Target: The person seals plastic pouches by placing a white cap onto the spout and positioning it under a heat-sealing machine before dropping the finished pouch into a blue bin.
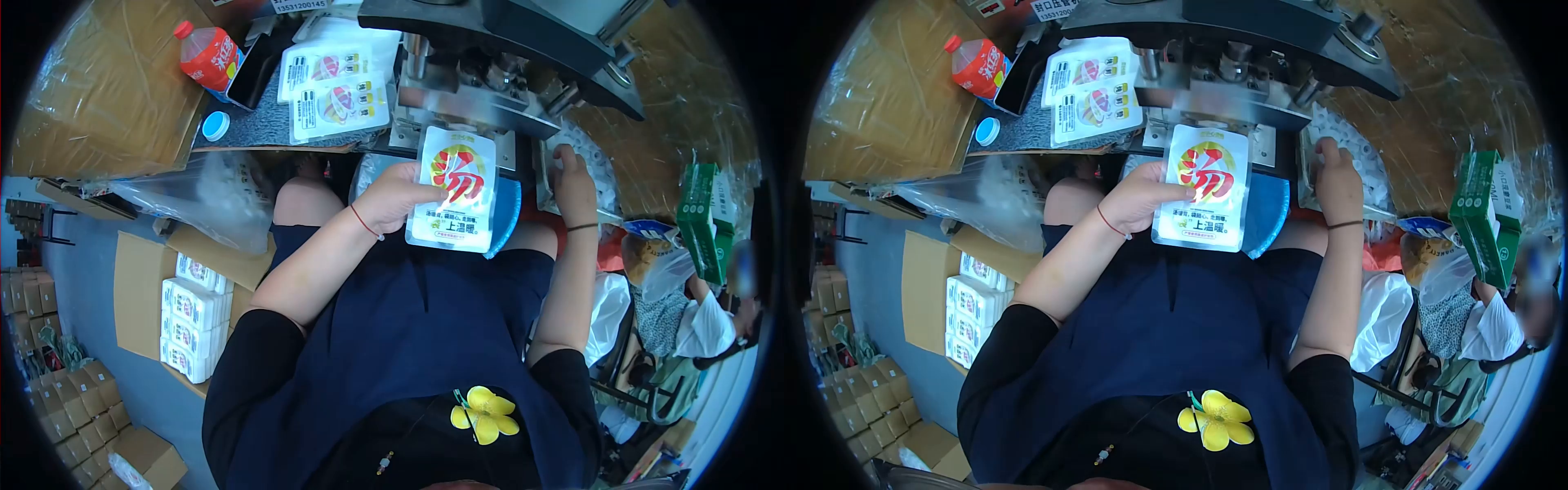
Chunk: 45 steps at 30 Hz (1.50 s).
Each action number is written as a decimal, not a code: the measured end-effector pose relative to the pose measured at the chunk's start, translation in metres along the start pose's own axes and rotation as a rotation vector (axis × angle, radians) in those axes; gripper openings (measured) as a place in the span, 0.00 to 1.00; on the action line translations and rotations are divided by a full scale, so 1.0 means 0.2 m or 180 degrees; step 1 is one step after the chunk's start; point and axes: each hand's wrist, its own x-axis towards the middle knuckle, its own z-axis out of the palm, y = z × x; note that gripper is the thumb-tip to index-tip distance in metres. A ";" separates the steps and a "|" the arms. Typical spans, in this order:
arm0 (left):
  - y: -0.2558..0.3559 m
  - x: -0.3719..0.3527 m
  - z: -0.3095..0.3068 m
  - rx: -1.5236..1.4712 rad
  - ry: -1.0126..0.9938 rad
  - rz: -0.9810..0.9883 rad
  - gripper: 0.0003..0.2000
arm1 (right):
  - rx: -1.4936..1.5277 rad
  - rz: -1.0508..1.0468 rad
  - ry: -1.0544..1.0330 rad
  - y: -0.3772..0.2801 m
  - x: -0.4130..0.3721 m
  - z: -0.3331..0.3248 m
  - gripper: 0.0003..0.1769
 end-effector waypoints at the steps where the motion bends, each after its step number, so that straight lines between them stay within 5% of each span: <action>1: -0.02 0.01 0.00 0.0199 0.0189 0.0342 0.18 | 0.0024 -0.0006 0.0111 0.02 -0.01 0.02 0.17; 3: -0.05 0.03 -0.02 0.0607 0.0572 0.1032 0.20 | 0.0159 0.0061 0.0192 0.04 -0.02 0.04 0.19; 4: 0.00 0.02 -0.09 0.2676 0.1498 0.1595 0.24 | 0.0284 0.0055 0.0267 0.04 -0.02 0.04 0.20; 5: 0.05 0.02 -0.14 0.2771 0.1980 0.2205 0.29 | 0.0408 0.0051 0.0338 0.05 -0.02 0.04 0.21; 7: 0.26 -0.01 -0.22 0.4998 0.3402 0.3897 0.30 | 0.0685 0.0044 0.0364 0.09 -0.02 0.03 0.23; 9: 0.24 -0.06 -0.39 0.6428 0.3031 0.3192 0.27 | 0.0609 -0.0241 0.0446 0.16 -0.04 0.03 0.24; 11: 0.23 -0.12 -0.50 0.6895 0.2550 0.2737 0.23 | 0.0600 -0.0075 0.0622 0.10 -0.06 -0.07 0.21; 13: 0.21 -0.21 -0.50 0.6491 0.1996 0.2656 0.19 | 0.0685 -0.0021 0.1184 0.05 -0.12 -0.12 0.20; 14: 0.19 -0.23 -0.47 0.5913 0.2442 0.2429 0.12 | 0.1092 0.0180 0.1265 0.03 -0.14 -0.14 0.18; 17: 0.16 -0.28 -0.38 0.2125 0.1603 0.2103 0.11 | 0.1893 0.0215 0.1389 -0.10 -0.17 -0.11 0.16; 22: 0.08 -0.26 -0.10 0.2337 0.1019 0.1364 0.09 | 0.2158 -0.0889 -0.0271 -0.50 -0.17 -0.15 0.15; 27: -0.03 -0.21 0.07 0.2747 0.0728 0.0964 0.14 | 0.2720 -0.0862 0.0321 -0.67 -0.08 -0.29 0.10; 29: -0.07 -0.20 0.12 0.1913 0.0344 0.0845 0.15 | 0.2422 -0.1158 0.0340 -0.70 -0.06 -0.29 0.10; 33: -0.14 -0.20 0.16 0.0759 -0.0295 0.0165 0.16 | 0.1941 -0.1172 -0.0068 -0.56 -0.06 -0.27 0.13; 37: -0.19 -0.18 0.16 0.0737 -0.0711 -0.0175 0.14 | 0.2031 -0.1199 -0.0578 -0.51 -0.08 -0.30 0.17; 41: -0.19 -0.13 0.09 0.0431 -0.0410 -0.0147 0.15 | 0.0042 -0.0345 0.0113 -0.18 0.03 -0.22 0.15; 45: -0.07 -0.04 0.03 0.0284 -0.0096 0.0184 0.15 | 0.0071 -0.0542 -0.0162 0.01 0.05 -0.05 0.16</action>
